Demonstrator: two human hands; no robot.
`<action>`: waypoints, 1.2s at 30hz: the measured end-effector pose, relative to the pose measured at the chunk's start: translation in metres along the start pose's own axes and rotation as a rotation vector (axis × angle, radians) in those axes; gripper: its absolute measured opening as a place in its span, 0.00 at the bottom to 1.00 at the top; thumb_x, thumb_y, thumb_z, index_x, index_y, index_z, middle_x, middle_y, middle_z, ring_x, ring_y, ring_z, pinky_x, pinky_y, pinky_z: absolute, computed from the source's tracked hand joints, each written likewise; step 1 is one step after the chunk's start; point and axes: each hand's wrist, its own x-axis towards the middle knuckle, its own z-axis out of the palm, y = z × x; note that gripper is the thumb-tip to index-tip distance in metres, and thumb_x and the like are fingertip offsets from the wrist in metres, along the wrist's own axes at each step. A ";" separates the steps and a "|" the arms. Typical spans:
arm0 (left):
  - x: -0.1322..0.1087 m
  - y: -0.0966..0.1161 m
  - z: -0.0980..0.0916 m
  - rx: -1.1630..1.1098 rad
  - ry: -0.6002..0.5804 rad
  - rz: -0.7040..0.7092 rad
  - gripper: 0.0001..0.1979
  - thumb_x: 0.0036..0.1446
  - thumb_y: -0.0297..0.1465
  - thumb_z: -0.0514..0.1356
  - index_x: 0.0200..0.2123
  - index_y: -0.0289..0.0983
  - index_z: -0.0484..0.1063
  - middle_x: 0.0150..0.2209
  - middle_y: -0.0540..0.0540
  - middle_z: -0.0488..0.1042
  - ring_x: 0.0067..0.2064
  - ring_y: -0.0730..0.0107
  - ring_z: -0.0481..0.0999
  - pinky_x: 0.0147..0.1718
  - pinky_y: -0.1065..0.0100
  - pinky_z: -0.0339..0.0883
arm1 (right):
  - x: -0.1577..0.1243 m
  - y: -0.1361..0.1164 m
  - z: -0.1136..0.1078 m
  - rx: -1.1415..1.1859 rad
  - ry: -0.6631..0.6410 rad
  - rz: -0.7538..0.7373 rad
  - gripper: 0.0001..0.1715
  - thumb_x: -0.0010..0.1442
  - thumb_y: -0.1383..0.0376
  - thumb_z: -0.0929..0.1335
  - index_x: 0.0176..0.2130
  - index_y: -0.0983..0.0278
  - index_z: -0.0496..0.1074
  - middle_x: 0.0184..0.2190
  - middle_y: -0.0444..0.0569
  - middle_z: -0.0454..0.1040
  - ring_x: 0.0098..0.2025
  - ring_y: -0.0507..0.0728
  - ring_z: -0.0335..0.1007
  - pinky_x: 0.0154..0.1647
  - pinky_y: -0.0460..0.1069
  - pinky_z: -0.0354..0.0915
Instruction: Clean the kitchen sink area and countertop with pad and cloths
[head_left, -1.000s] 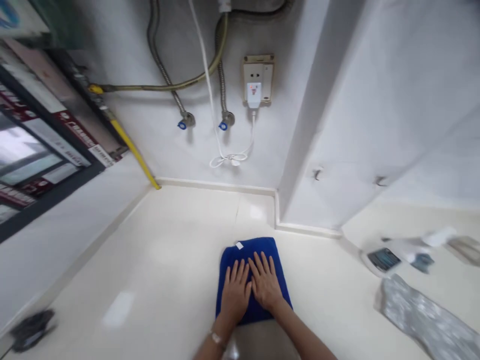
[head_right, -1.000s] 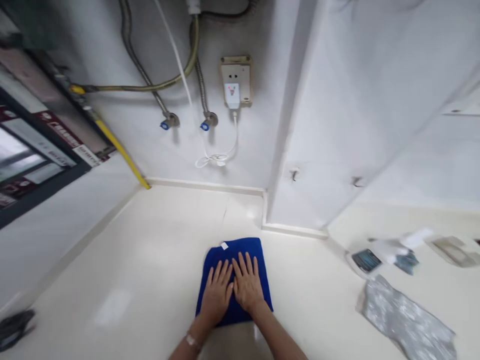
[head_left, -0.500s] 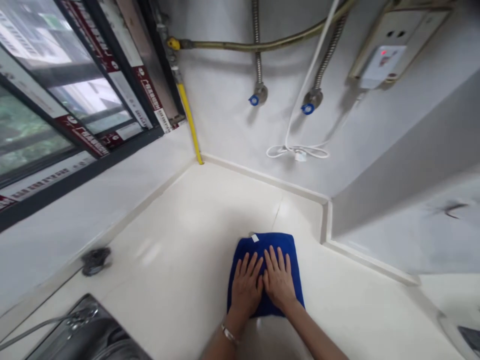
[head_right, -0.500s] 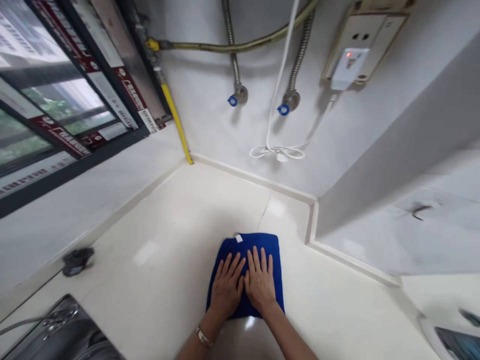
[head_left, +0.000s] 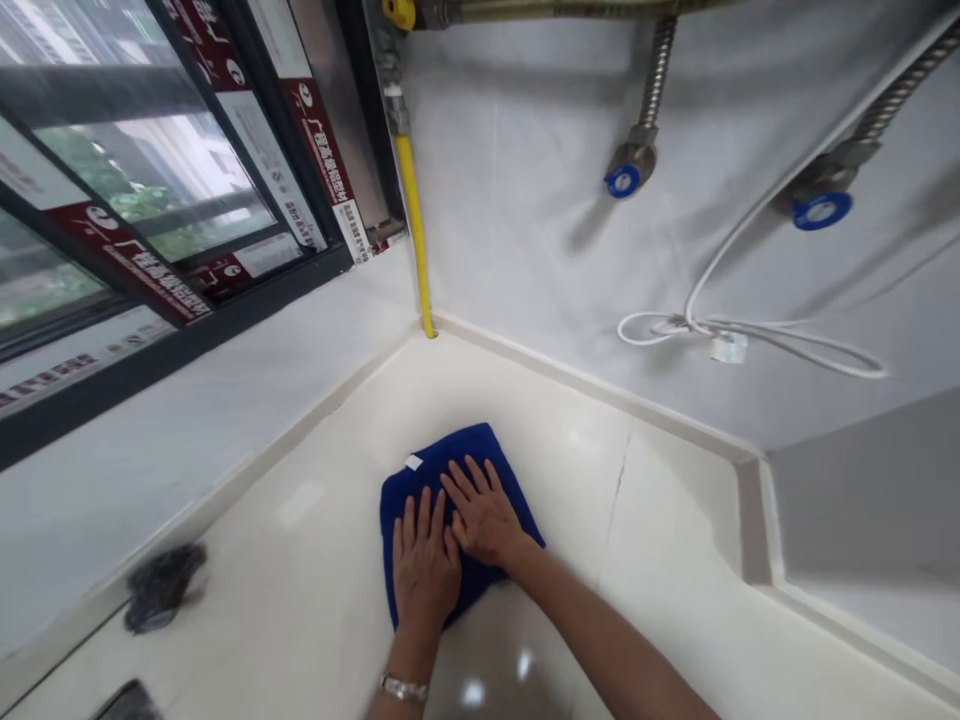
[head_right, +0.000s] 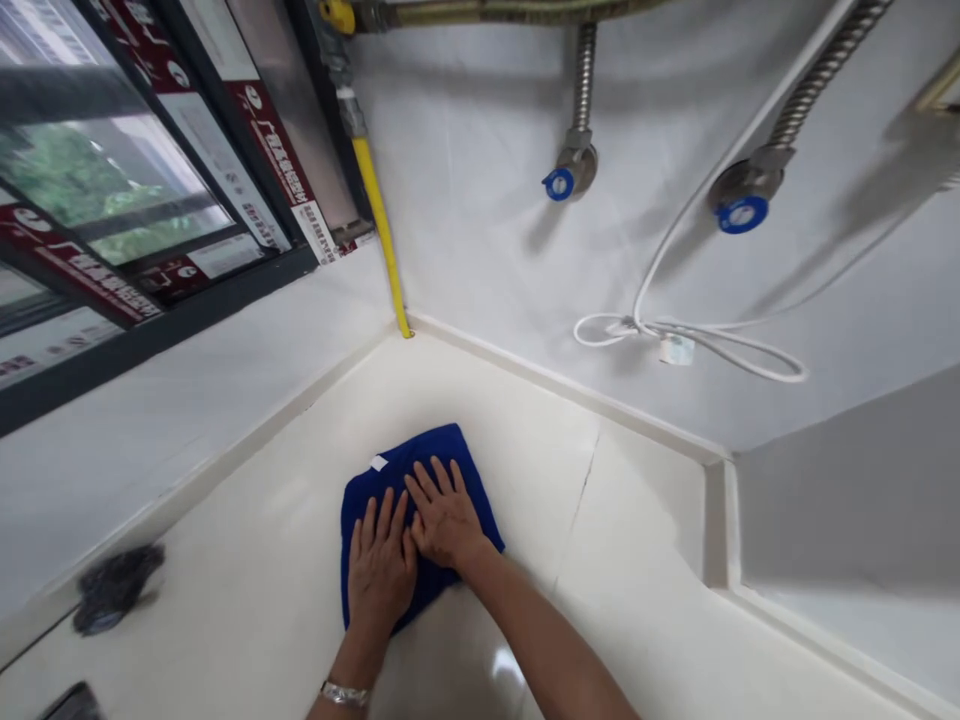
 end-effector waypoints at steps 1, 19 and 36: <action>0.014 -0.006 0.003 -0.006 -0.002 -0.008 0.27 0.70 0.30 0.47 0.70 0.36 0.58 0.72 0.42 0.58 0.73 0.46 0.55 0.66 0.38 0.63 | 0.015 0.004 0.000 0.007 0.001 -0.004 0.37 0.72 0.56 0.60 0.74 0.63 0.52 0.77 0.50 0.47 0.78 0.67 0.35 0.77 0.69 0.36; 0.227 -0.063 0.071 -0.009 -0.042 0.105 0.28 0.71 0.38 0.43 0.69 0.36 0.62 0.71 0.38 0.60 0.72 0.39 0.55 0.68 0.36 0.55 | 0.191 0.100 -0.008 0.041 0.108 0.129 0.35 0.73 0.56 0.58 0.74 0.62 0.52 0.77 0.50 0.49 0.77 0.65 0.36 0.77 0.65 0.32; 0.197 0.163 0.090 -0.235 -0.135 0.444 0.26 0.68 0.32 0.53 0.69 0.43 0.62 0.72 0.44 0.57 0.74 0.46 0.53 0.71 0.40 0.56 | -0.029 0.224 -0.052 -0.144 0.340 0.526 0.33 0.73 0.55 0.58 0.72 0.62 0.60 0.61 0.55 0.74 0.65 0.64 0.63 0.72 0.62 0.49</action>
